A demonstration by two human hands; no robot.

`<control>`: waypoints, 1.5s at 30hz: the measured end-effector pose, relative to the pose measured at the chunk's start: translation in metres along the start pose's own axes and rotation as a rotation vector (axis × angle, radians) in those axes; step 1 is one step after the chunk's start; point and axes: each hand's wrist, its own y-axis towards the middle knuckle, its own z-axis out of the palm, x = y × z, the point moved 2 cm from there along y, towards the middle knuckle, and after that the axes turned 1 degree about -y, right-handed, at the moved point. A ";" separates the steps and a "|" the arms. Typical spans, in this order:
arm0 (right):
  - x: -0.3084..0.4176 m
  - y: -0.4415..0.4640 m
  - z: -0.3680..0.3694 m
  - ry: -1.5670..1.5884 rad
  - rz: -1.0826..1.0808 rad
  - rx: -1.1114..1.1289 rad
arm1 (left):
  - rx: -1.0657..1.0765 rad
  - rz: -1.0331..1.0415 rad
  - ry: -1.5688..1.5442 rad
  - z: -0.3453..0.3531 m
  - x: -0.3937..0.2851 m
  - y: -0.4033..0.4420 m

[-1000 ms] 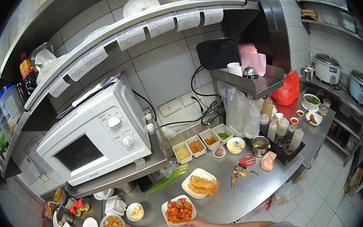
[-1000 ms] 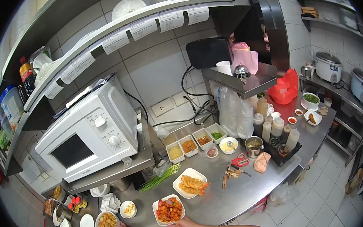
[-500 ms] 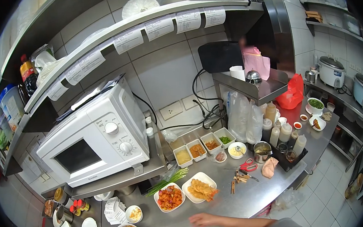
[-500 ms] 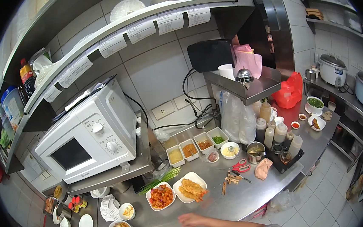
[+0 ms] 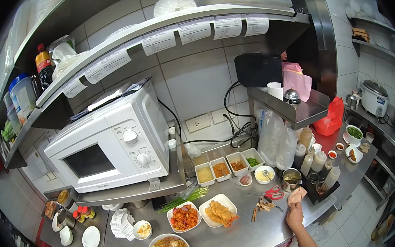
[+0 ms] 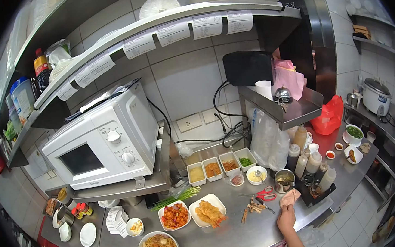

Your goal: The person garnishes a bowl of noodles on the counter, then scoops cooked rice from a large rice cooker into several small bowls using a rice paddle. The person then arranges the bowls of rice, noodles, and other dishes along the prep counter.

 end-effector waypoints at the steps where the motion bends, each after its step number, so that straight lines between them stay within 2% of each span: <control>1: 0.000 0.002 0.000 0.016 0.026 -0.029 | 0.022 0.002 0.007 0.008 -0.006 -0.002; 5: -0.006 0.009 0.004 -0.008 0.089 -0.097 | 0.165 -0.034 0.050 -0.016 -0.015 0.020; 6: -0.012 0.012 0.004 -0.038 0.101 -0.105 | 0.036 -0.082 0.058 -0.012 -0.022 0.018; 9: -0.024 0.022 -0.002 0.018 0.012 -0.148 | 0.069 -0.062 0.124 -0.015 -0.037 0.013; 13: -0.005 0.028 -0.032 0.201 -0.003 -0.342 | -0.046 -0.032 0.139 -0.026 -0.024 0.013; 14: -0.003 0.032 -0.038 0.224 -0.087 -0.388 | -0.036 0.005 0.128 -0.024 -0.018 0.013; 17: 0.013 0.037 -0.058 0.622 -0.059 -0.482 | 0.054 -0.009 0.160 -0.014 -0.005 0.007; 18: 0.025 0.037 -0.075 0.597 -0.081 -0.491 | 0.013 0.007 0.127 -0.010 -0.002 0.009; 21: 0.036 0.042 -0.086 0.892 0.015 -0.496 | -0.065 0.078 0.071 -0.001 -0.002 0.009; 22: 0.044 0.043 -0.090 0.999 -0.023 -0.483 | -0.031 0.087 0.050 -0.004 -0.001 0.011; 27: 0.116 0.008 -0.092 0.996 -0.160 -0.106 | 0.005 0.029 0.115 -0.037 -0.004 0.022; 28: 0.131 -0.009 -0.074 1.057 -0.087 -0.004 | 0.028 0.005 0.117 -0.046 -0.008 0.023; 29: 0.138 -0.022 -0.053 0.923 -0.182 0.109 | 0.046 -0.010 0.152 -0.051 -0.015 0.022; 30: 0.144 -0.043 -0.021 0.871 -0.188 0.188 | 0.064 -0.026 0.185 -0.053 -0.027 0.020; 31: 0.161 -0.064 -0.013 0.771 -0.165 0.364 | 0.082 -0.040 0.218 -0.057 -0.036 0.019; 32: 0.181 -0.084 -0.005 0.737 -0.302 0.524 | 0.046 -0.056 0.314 -0.064 -0.040 0.020; 34: 0.192 -0.123 0.043 0.613 -0.631 0.489 | -0.039 0.024 0.457 -0.079 -0.033 0.028; 35: 0.203 -0.134 0.049 0.579 -0.722 0.437 | -0.084 0.063 0.527 -0.084 -0.028 0.032; 36: 0.214 -0.147 0.054 0.545 -0.812 0.392 | -0.206 0.243 0.466 -0.082 -0.015 0.035; 37: 0.220 -0.163 0.058 0.512 -0.902 0.360 | -0.244 0.298 0.321 -0.076 -0.003 0.038; 38: 0.229 -0.170 0.059 0.483 -0.896 0.396 | -0.301 0.346 0.175 -0.071 0.008 0.038; 40: 0.240 -0.175 0.081 0.434 -0.930 0.461 | -0.376 0.555 0.540 -0.071 0.035 0.044; 41: 0.241 -0.176 0.102 0.415 -0.963 0.482 | -0.411 0.560 0.423 -0.047 0.016 0.034; 42: 0.247 -0.171 0.107 0.510 -0.960 0.485 | -0.493 0.551 0.553 -0.052 0.022 0.039; 43: 0.258 -0.164 0.104 0.658 -0.775 0.538 | -0.498 0.495 0.558 -0.041 0.007 0.031; 44: 0.266 -0.160 0.111 0.753 -0.543 0.620 | -0.522 0.640 0.604 -0.039 0.002 0.035; 45: 0.274 -0.157 0.118 0.832 -0.301 0.681 | -0.563 0.634 0.649 -0.048 0.007 0.043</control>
